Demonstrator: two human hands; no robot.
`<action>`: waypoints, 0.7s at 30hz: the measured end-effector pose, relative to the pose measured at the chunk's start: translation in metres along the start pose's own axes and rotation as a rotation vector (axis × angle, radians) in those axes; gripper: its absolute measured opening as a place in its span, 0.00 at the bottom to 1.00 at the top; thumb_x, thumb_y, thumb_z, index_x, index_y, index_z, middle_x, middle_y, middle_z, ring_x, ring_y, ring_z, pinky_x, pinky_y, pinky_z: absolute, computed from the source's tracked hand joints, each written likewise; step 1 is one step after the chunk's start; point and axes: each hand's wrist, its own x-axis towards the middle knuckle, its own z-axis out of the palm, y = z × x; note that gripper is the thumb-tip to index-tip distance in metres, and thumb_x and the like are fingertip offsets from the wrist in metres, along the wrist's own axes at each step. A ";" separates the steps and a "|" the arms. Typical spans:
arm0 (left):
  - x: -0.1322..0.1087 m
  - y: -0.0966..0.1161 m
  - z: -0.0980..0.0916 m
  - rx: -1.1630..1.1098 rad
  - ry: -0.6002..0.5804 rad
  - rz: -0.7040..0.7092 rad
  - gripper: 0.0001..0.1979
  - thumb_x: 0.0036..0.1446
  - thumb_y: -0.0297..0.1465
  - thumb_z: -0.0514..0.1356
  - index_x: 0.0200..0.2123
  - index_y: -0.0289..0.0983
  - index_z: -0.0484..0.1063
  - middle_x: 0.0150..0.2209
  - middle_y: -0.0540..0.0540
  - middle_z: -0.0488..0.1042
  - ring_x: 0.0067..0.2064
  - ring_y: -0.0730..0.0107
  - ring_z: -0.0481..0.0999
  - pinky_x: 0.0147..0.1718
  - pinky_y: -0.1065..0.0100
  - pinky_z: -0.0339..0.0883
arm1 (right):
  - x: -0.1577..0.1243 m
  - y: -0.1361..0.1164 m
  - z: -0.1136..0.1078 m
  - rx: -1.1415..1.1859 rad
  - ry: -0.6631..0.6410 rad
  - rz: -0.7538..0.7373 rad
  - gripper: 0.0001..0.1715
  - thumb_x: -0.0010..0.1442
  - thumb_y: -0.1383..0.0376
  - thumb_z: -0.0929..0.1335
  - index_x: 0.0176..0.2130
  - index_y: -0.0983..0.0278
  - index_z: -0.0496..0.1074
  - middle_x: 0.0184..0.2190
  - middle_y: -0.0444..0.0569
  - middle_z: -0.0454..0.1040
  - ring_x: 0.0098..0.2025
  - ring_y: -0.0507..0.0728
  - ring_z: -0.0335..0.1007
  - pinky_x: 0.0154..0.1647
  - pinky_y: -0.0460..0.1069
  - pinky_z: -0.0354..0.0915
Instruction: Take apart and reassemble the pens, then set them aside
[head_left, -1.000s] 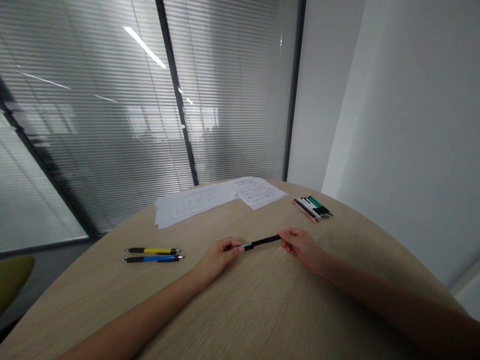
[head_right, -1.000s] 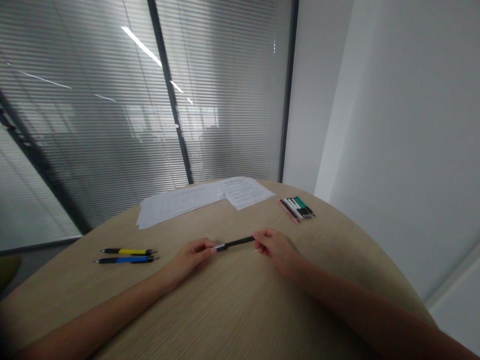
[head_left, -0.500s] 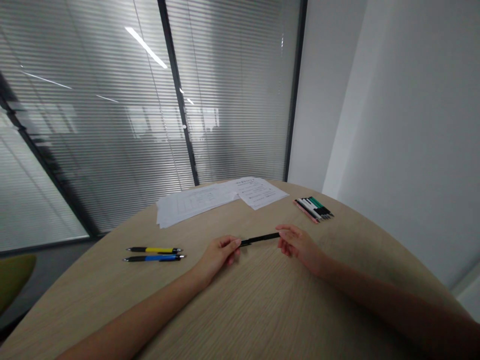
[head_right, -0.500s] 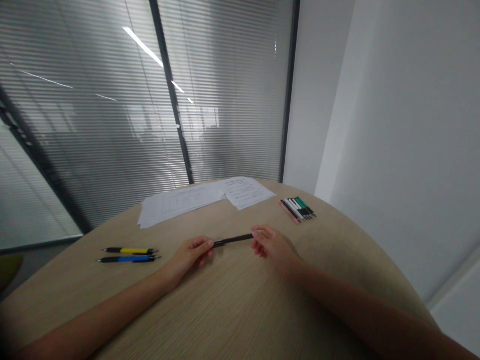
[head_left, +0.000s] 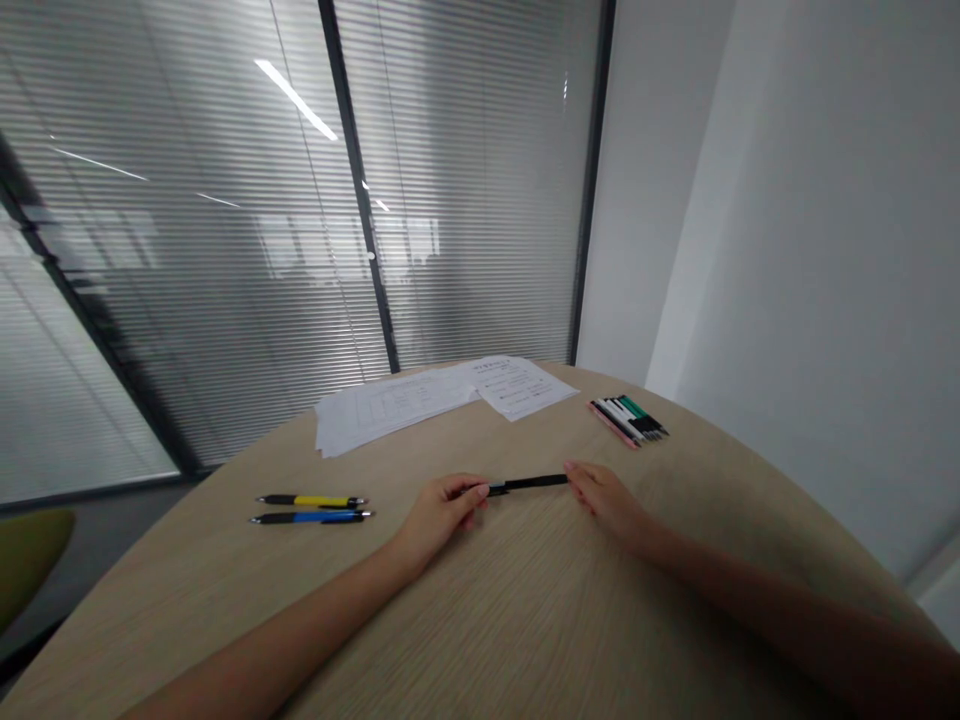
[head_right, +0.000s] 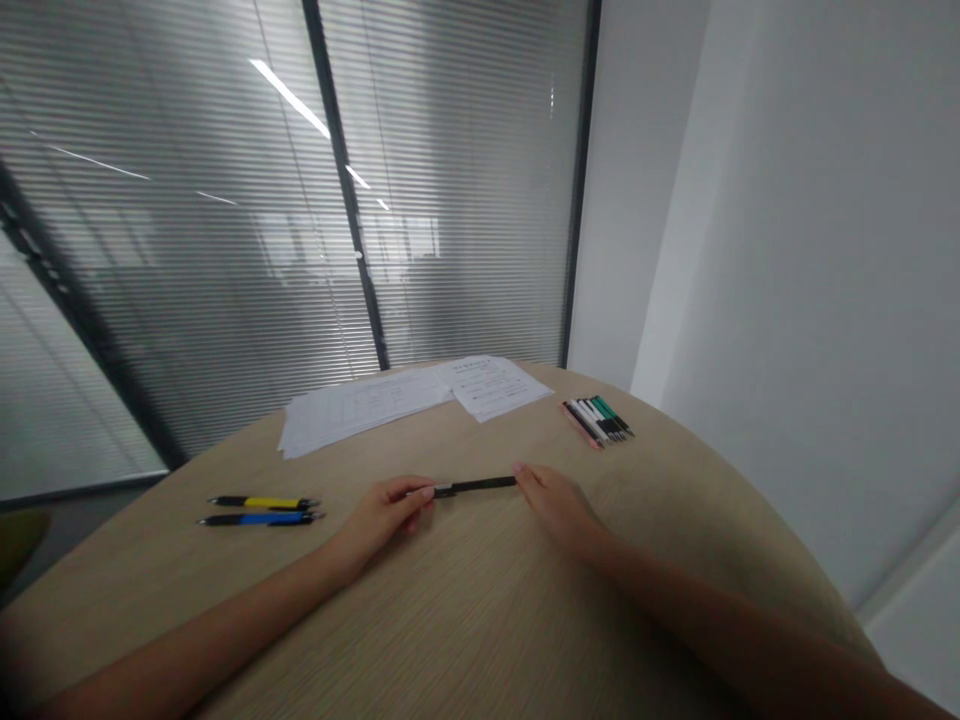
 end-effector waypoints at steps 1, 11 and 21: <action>0.000 0.000 0.000 -0.008 -0.001 -0.002 0.16 0.41 0.40 0.58 0.28 0.33 0.72 0.21 0.52 0.66 0.19 0.79 0.59 0.19 0.75 0.52 | 0.000 0.002 0.001 0.021 0.004 -0.011 0.22 0.57 0.53 0.52 0.18 0.61 0.53 0.15 0.42 0.56 0.20 0.51 0.53 0.23 0.47 0.53; 0.001 0.001 -0.001 -0.059 0.046 -0.026 0.16 0.42 0.41 0.58 0.27 0.33 0.71 0.19 0.52 0.66 0.18 0.79 0.58 0.19 0.74 0.50 | 0.002 0.011 0.009 0.202 -0.021 -0.053 0.19 0.57 0.52 0.54 0.23 0.62 0.55 0.18 0.40 0.58 0.20 0.49 0.54 0.21 0.45 0.54; 0.001 -0.001 -0.002 -0.100 0.064 -0.021 0.16 0.42 0.41 0.58 0.27 0.32 0.70 0.19 0.53 0.64 0.18 0.80 0.57 0.19 0.75 0.49 | 0.005 0.012 0.010 0.412 -0.082 -0.029 0.16 0.53 0.53 0.59 0.34 0.62 0.58 0.21 0.40 0.60 0.20 0.48 0.56 0.17 0.43 0.51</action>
